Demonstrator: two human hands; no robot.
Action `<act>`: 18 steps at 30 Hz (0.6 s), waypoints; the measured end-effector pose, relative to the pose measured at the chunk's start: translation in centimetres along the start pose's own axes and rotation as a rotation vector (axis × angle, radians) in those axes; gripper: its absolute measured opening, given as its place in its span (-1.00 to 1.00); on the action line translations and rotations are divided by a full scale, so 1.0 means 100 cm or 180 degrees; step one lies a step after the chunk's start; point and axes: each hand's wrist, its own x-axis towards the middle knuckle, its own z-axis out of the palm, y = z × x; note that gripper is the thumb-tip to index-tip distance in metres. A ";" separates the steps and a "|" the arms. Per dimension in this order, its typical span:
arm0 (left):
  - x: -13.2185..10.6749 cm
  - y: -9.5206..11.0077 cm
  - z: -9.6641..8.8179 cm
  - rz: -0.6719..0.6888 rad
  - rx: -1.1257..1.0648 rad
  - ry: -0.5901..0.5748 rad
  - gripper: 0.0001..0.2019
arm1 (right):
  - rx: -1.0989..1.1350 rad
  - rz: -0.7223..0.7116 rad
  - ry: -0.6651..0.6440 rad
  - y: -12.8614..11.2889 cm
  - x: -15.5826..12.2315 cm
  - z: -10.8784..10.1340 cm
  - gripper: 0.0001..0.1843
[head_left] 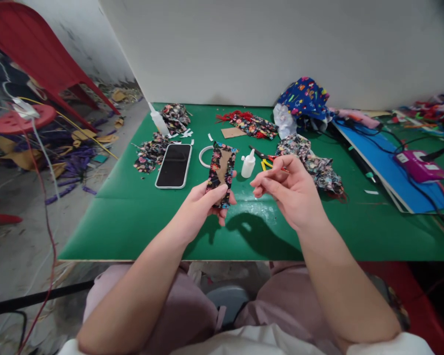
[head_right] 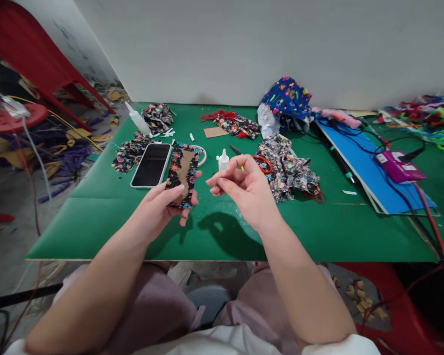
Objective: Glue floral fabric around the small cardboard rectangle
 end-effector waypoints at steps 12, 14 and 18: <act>0.003 -0.002 0.000 -0.0183 0.0143 0.0029 -0.71 | 0.0838 0.0761 0.0076 -0.002 0.001 0.004 -0.80; 0.004 -0.003 -0.001 -0.0166 0.0139 0.0005 -0.73 | 0.0946 0.0816 0.0059 -0.005 0.000 0.005 -0.82; 0.004 -0.006 -0.002 -0.0160 0.0135 -0.0053 -0.75 | 0.1017 0.0782 -0.0009 -0.009 -0.003 0.007 -0.86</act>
